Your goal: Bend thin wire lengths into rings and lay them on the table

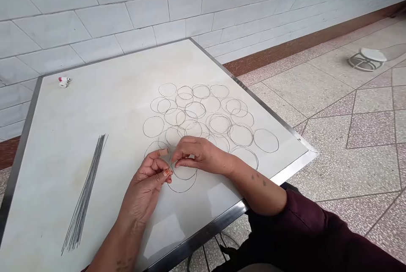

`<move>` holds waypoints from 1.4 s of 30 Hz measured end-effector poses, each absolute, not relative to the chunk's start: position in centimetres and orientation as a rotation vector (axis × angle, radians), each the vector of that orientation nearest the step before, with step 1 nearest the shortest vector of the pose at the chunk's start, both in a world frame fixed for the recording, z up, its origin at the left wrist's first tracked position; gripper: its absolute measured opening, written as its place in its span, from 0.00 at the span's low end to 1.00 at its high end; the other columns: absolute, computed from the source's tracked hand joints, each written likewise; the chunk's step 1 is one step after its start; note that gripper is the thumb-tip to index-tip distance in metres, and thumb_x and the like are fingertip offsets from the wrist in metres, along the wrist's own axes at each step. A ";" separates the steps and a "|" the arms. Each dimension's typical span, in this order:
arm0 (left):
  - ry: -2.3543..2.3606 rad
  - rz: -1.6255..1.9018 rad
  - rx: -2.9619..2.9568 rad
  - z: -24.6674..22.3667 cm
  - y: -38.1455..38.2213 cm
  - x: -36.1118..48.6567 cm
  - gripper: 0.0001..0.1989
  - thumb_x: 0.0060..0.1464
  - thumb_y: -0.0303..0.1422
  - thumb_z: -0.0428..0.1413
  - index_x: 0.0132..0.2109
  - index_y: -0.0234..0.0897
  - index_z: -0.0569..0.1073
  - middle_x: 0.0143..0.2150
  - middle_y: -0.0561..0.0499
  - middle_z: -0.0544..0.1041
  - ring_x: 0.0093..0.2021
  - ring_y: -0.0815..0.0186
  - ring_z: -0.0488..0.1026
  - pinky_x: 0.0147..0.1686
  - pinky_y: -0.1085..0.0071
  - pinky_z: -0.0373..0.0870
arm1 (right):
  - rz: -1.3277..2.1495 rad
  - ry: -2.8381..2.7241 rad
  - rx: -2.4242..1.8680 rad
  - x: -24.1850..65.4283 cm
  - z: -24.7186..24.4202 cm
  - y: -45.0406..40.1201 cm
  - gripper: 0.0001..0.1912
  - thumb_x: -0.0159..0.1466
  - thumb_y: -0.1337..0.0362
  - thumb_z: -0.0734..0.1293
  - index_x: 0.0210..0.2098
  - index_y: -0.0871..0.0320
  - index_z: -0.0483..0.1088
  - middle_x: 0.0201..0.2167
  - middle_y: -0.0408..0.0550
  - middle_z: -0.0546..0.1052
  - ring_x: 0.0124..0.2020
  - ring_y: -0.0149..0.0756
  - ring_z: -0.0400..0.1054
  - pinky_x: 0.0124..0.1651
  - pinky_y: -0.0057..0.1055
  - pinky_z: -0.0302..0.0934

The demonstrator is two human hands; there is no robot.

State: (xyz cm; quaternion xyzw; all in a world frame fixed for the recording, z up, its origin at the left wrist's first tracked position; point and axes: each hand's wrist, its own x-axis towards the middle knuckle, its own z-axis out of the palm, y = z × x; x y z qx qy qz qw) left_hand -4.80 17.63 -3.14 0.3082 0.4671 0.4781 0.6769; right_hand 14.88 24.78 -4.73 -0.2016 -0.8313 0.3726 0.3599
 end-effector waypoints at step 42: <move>0.944 1.459 0.321 -3.5 17.2 -3.8 0.23 0.45 0.24 0.68 0.50 0.41 0.77 0.29 0.59 0.71 0.33 0.75 0.70 0.40 0.79 0.70 | 0.409 -2.072 -0.609 11.1 -5.7 22.2 0.08 0.70 0.61 0.65 0.41 0.57 0.74 0.28 0.44 0.76 0.32 0.33 0.64 0.40 0.33 0.59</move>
